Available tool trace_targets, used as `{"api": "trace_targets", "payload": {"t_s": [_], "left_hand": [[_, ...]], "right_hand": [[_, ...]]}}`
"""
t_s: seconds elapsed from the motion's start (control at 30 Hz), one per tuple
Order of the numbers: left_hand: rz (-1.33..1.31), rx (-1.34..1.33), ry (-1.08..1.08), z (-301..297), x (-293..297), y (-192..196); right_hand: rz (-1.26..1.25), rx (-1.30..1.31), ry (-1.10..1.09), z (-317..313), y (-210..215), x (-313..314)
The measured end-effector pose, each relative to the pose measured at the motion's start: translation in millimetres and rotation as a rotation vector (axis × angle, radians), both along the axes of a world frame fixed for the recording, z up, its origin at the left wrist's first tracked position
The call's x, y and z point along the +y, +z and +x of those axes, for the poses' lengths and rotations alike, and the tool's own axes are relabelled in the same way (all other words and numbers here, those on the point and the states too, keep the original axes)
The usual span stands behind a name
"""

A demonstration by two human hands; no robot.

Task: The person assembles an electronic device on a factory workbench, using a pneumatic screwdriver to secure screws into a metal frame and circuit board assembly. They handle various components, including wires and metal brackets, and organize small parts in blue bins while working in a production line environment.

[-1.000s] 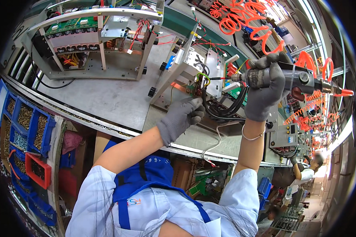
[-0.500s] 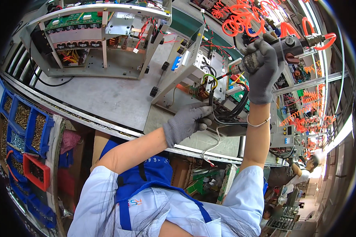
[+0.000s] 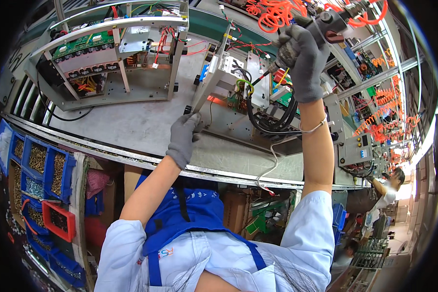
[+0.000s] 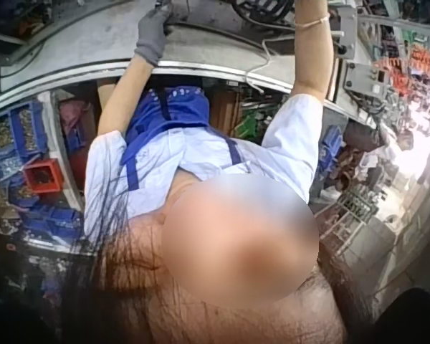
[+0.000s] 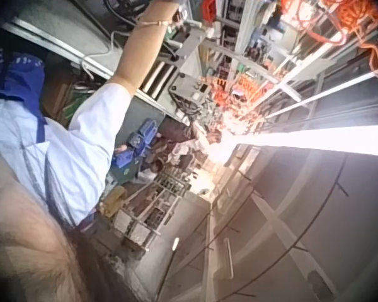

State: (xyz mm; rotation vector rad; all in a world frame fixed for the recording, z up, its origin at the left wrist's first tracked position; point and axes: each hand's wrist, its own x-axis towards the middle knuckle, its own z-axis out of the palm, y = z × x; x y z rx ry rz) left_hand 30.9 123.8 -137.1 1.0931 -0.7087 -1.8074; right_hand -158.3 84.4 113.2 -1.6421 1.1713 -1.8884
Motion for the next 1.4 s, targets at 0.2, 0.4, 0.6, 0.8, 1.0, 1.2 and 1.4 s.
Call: {"api": "trace_targets", "payload": {"t_s": [0.2, 0.4, 0.6, 0.8, 1.0, 1.2, 1.4], "left_hand": [[-0.296, -0.688, 0.054, -1, -18, -11], [-0.516, -0.970, -0.032, -1, -42, -24], [-0.622, -0.981, -0.129, -1, -55, -33], [-0.599, -0.960, -0.087, 3, -58, -44], [-0.621, -0.926, -0.043, 6, -62, -55], [-0.676, -0.953, -0.023, 23, -66, -52], [-0.687, -0.864, -0.004, 22, -70, -66]], "right_hand": [[0.077, -0.032, -0.026, 1, 2, 2], [0.081, -0.136, -0.003, 11, 1, -1], [-0.011, -0.042, -0.004, -7, 0, -14], [0.080, -0.073, 0.003, 0, -3, -22], [0.147, -0.143, 0.111, 7, 0, -23], [0.088, -0.192, 0.283, -10, 37, -23], [0.168, 0.107, 0.224, -170, 128, 92]]}}
